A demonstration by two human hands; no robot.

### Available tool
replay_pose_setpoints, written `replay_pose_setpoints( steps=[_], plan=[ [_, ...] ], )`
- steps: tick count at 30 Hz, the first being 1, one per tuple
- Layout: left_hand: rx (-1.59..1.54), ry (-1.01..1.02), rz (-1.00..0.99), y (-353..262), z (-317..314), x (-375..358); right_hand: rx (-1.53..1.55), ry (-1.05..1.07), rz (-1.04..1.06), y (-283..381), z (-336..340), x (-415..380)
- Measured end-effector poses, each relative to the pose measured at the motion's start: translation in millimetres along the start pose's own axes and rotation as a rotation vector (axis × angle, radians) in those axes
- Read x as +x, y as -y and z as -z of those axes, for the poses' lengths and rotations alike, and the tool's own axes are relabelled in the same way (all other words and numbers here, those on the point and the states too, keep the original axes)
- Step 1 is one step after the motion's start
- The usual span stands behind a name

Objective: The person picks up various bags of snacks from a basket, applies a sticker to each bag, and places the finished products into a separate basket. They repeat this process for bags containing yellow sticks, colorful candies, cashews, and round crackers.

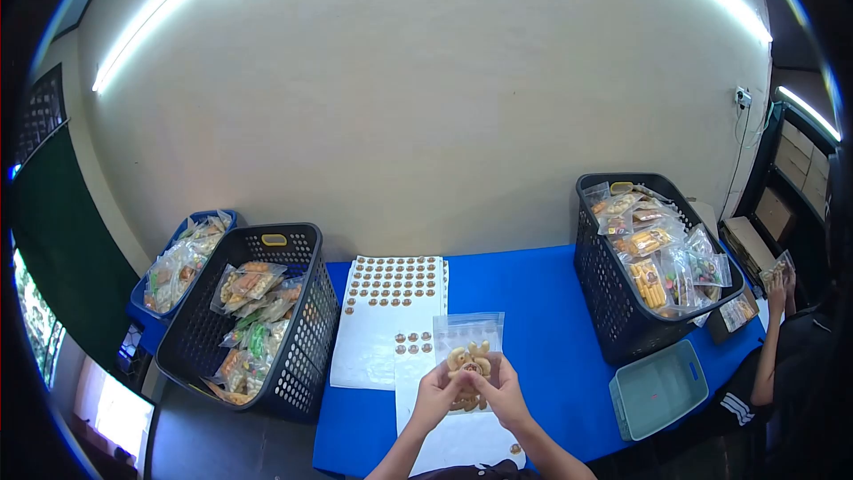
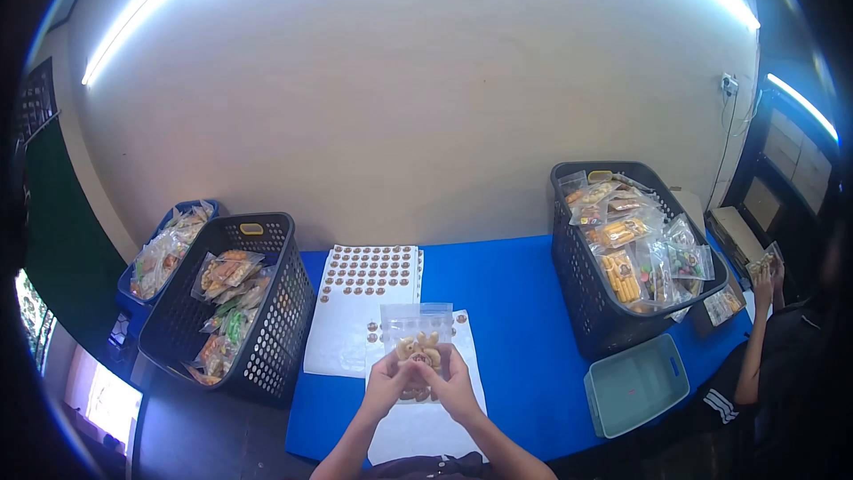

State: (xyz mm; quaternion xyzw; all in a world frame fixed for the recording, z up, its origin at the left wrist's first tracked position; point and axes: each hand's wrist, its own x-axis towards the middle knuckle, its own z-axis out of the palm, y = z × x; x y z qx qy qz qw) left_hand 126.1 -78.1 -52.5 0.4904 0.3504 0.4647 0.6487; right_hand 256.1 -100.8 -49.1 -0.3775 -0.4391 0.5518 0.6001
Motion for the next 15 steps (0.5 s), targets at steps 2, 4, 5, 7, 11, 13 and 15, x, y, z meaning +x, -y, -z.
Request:
replay_pose_setpoints(
  steps=[2, 4, 5, 7, 11, 13, 15],
  plan=[
    [-0.065, 0.029, 0.038, -1.4, -3.0, 0.4, -0.021, -0.042, 0.027, -2.6, 0.3, 2.0],
    [-0.054, 0.022, 0.028, 1.7, -1.3, 1.3, 0.042, -0.060, 0.009, -0.5, -1.8, 3.8],
    [-0.049, 0.017, 0.024, 2.8, -0.3, 1.5, 0.074, -0.069, -0.003, -0.3, -2.6, 4.2],
    [-0.072, 0.034, 0.031, 6.0, 3.7, 2.7, 0.076, -0.090, -0.057, -5.2, 0.1, 6.4],
    [-0.115, 0.045, 0.097, -1.1, 7.0, -0.1, 0.196, -0.085, -0.103, -8.2, 5.2, 8.3],
    [-0.086, 0.091, 0.035, 5.3, 8.3, -0.3, 0.032, -0.085, -0.055, -9.6, 5.7, 10.7],
    [-0.025, 0.137, -0.052, 13.3, 6.6, 0.6, -0.117, -0.077, -0.008, -2.5, -0.3, 9.6]
  ],
)
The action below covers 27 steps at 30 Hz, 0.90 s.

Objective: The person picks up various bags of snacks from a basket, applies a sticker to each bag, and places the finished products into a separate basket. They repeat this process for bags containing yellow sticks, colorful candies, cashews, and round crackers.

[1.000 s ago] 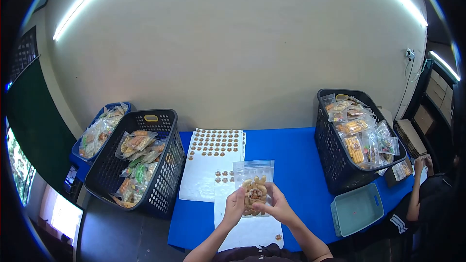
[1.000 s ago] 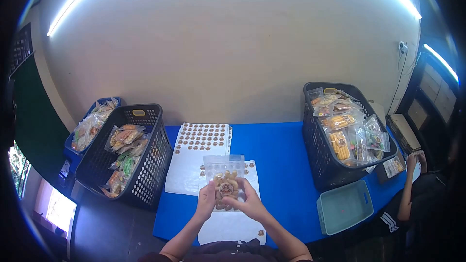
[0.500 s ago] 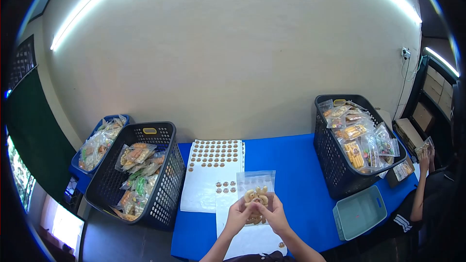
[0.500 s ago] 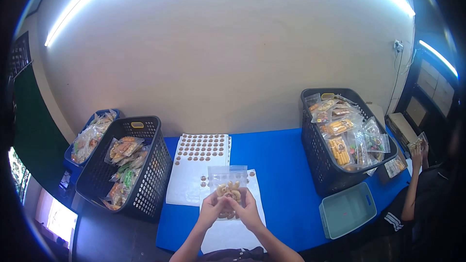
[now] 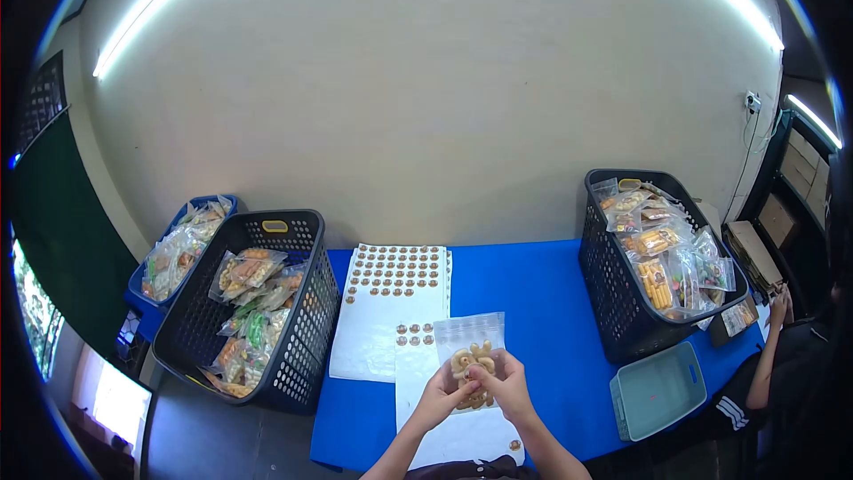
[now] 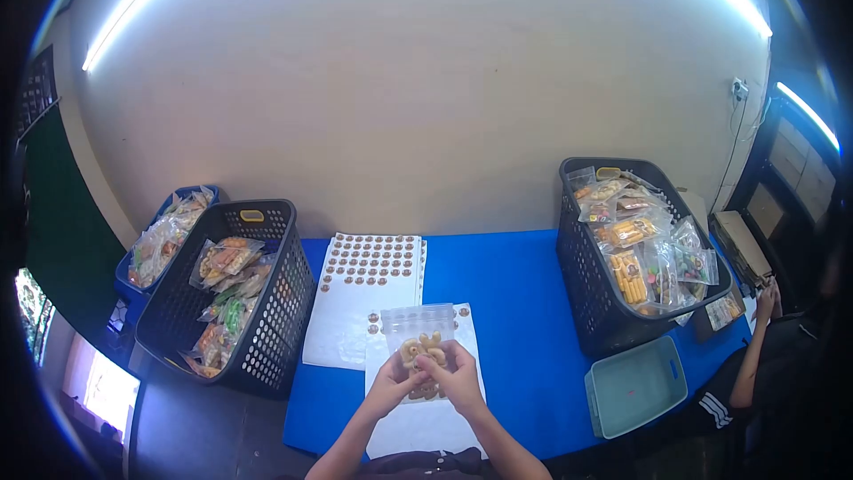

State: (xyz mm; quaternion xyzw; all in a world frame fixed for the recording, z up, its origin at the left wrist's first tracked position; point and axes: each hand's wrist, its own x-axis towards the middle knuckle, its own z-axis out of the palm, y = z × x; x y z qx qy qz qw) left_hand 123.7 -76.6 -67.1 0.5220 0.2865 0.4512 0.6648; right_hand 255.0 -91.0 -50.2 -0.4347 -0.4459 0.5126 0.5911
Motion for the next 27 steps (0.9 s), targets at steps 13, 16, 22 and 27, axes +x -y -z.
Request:
replay_pose_setpoints(
  steps=[13, 16, 22, 27],
  plan=[
    [-0.051, -0.002, 0.093, -5.6, -0.4, -5.0, 0.142, -0.083, 0.018, -10.5, 5.3, 3.7],
    [0.040, -0.076, 0.021, 6.1, 3.1, 1.1, -0.041, -0.043, 0.091, -9.6, 0.6, 1.3],
    [0.164, -0.087, -0.047, 7.8, 4.0, 3.6, -0.051, -0.087, 0.042, -6.0, -1.6, -1.5],
    [-0.080, -0.084, 0.044, 24.8, 13.9, 3.1, 0.082, -0.145, 0.016, -19.6, 2.8, 3.3]
  ],
)
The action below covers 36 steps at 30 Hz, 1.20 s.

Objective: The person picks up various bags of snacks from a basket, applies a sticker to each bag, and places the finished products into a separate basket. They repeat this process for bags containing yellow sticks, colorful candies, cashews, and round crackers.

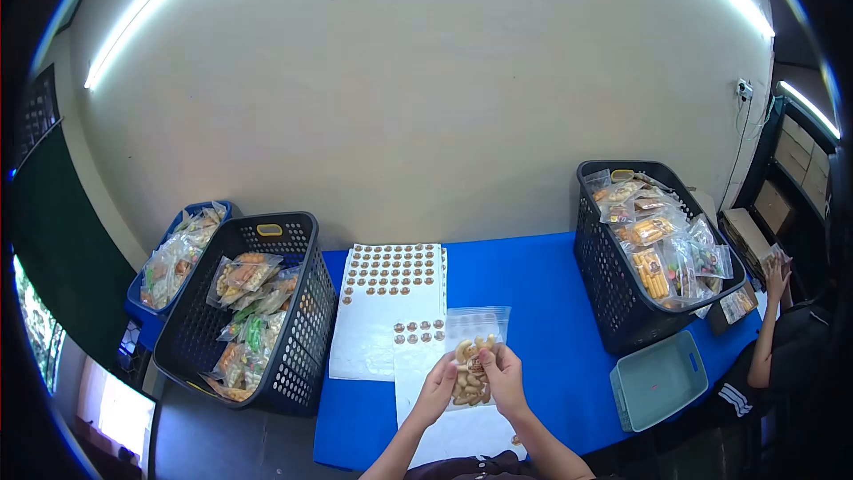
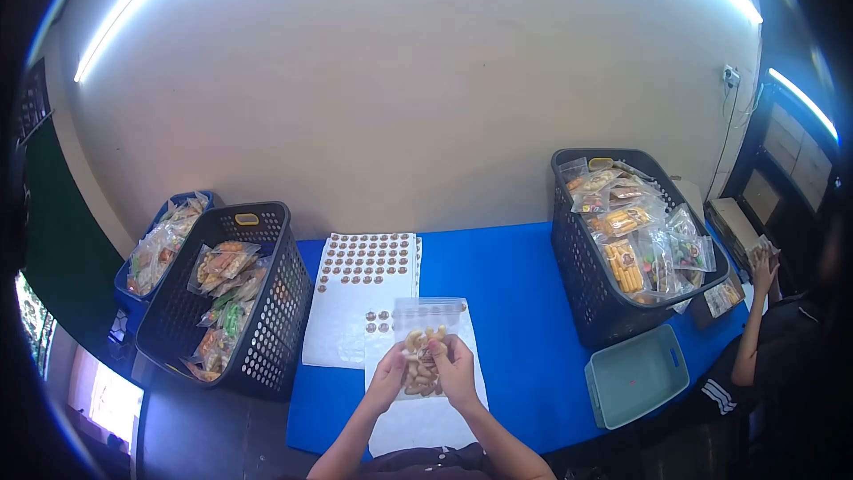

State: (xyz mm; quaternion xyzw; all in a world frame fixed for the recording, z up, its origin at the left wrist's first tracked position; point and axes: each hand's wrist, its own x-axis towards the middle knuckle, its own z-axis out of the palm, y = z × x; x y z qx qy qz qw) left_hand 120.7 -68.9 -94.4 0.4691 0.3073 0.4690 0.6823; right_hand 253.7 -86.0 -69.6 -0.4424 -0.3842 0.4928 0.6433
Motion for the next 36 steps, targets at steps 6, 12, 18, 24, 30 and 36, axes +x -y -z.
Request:
replay_pose_setpoints(
  steps=[6, 12, 18, 24, 30, 36],
  plan=[
    [0.255, -0.128, 0.024, -12.3, -11.6, -1.5, -0.134, 0.116, 0.078, 10.4, -5.1, -1.8],
    [0.280, -0.117, -0.035, -3.7, -7.5, -0.1, -0.066, 0.170, 0.061, 5.1, 0.2, -0.2],
    [0.273, -0.142, -0.094, -6.6, -4.5, -3.1, 0.056, 0.184, -0.003, 14.1, -3.3, 1.3],
    [0.465, -0.165, -0.181, -25.1, -7.8, 5.6, -0.084, 0.309, 0.115, 12.4, -7.5, 6.3],
    [0.686, -0.175, -0.374, -38.2, -9.8, 2.1, 0.032, 0.326, 0.083, 12.0, -6.2, 0.3],
    [0.531, -0.243, -0.351, -38.3, 0.1, 9.4, 0.196, 0.412, -0.147, 15.5, 4.0, -2.0]
  ],
)
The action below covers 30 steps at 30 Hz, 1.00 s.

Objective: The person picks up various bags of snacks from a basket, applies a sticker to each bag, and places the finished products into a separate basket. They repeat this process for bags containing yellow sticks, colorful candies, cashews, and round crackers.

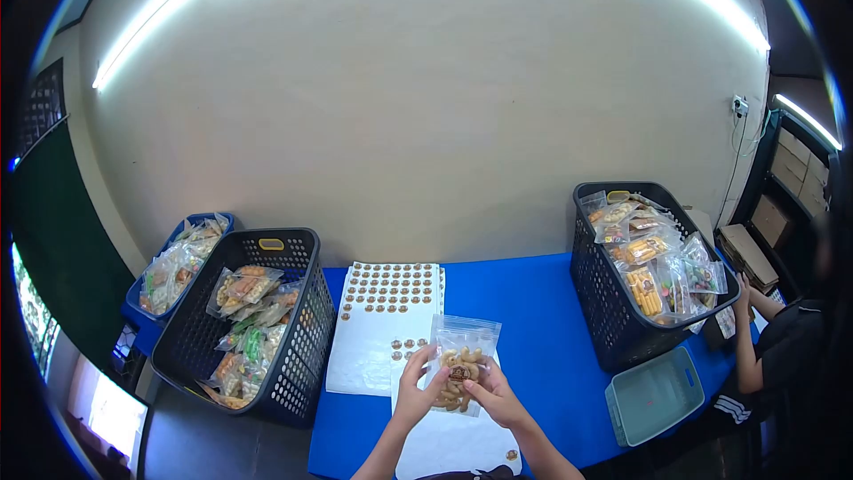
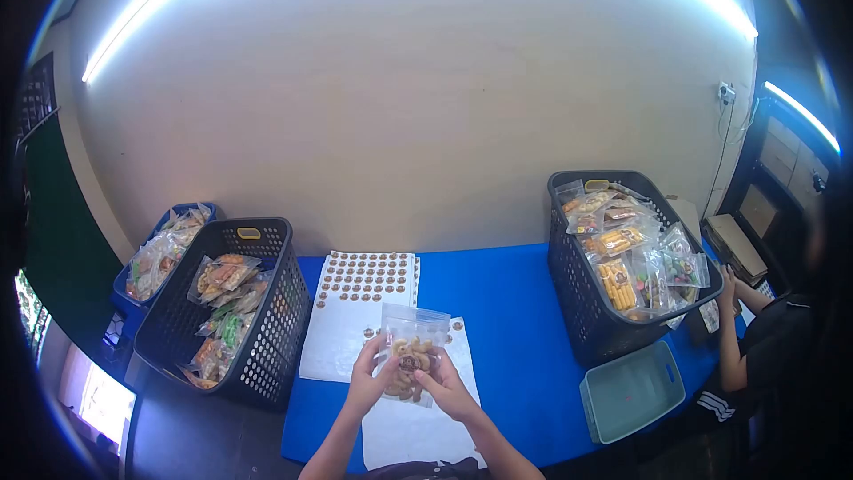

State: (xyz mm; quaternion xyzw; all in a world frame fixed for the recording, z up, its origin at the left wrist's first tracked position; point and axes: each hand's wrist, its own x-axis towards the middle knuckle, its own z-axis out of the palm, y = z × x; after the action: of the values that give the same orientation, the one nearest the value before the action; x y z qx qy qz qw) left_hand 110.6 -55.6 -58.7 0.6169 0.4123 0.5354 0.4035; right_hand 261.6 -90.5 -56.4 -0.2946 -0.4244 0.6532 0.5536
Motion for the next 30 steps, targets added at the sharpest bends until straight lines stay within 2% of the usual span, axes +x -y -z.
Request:
replay_pose_setpoints(
  steps=[3, 4, 7, 8, 9, 11, 12, 14, 15, 22, 23, 24, 25, 26, 27, 30],
  plan=[
    [-0.407, 0.124, 0.168, -20.2, 6.0, 11.2, -0.256, 0.111, 0.005, -5.1, 6.0, -1.3],
    [-0.421, 0.117, 0.172, -18.7, 8.3, 17.1, -0.210, 0.126, 0.004, -8.0, 4.2, -2.3],
    [-0.351, 0.096, 0.187, -18.9, 10.9, 20.8, -0.451, 0.041, 0.094, 1.6, -0.3, -0.4],
    [-0.402, 0.065, 0.142, -26.2, 6.1, 18.3, -0.307, -0.080, 0.108, 2.8, -1.0, 2.2],
    [-0.349, 0.078, 0.160, -28.2, 2.3, 15.3, -0.312, -0.199, 0.195, 6.6, -3.0, 4.2],
    [-0.241, 0.106, 0.194, -29.0, -5.2, 7.8, -0.288, -0.244, 0.287, 23.3, -15.9, 4.4],
    [-0.255, 0.113, 0.133, -32.1, -9.9, 3.5, -0.288, -0.275, 0.282, 22.1, -17.5, 5.7],
    [-0.272, 0.057, 0.145, -25.5, -13.3, -0.6, -0.282, -0.343, 0.268, 16.5, -19.3, 7.4],
    [-0.256, 0.028, 0.162, -25.6, -12.9, -1.7, -0.297, -0.351, 0.280, 13.0, -18.2, 8.7],
    [0.068, -0.104, -0.077, -17.3, 13.1, 6.1, -0.266, -0.387, 0.271, 15.1, -17.9, 12.0],
    [-0.105, -0.208, -0.036, -12.4, 19.2, 8.2, -0.283, -0.406, 0.267, 17.4, -15.4, 11.5],
    [-0.279, -0.309, 0.005, -8.3, 28.0, 11.4, -0.175, -0.542, 0.404, 9.6, 0.7, 16.4],
    [-0.260, -0.423, -0.001, -1.9, 51.3, 19.7, -0.252, -0.635, 0.422, 14.0, 25.5, 15.5],
    [-0.258, -0.536, -0.012, -10.2, 68.9, 23.3, -0.168, -0.683, 0.466, 26.5, 36.9, 11.3],
    [-0.243, -0.548, -0.066, -11.6, 80.3, 23.3, -0.192, -0.688, 0.464, 31.5, 43.7, 7.3],
    [-0.242, -0.326, 0.000, -7.7, 74.6, 12.8, -0.252, -0.685, 0.426, 33.1, 47.3, -3.3]
  ],
)
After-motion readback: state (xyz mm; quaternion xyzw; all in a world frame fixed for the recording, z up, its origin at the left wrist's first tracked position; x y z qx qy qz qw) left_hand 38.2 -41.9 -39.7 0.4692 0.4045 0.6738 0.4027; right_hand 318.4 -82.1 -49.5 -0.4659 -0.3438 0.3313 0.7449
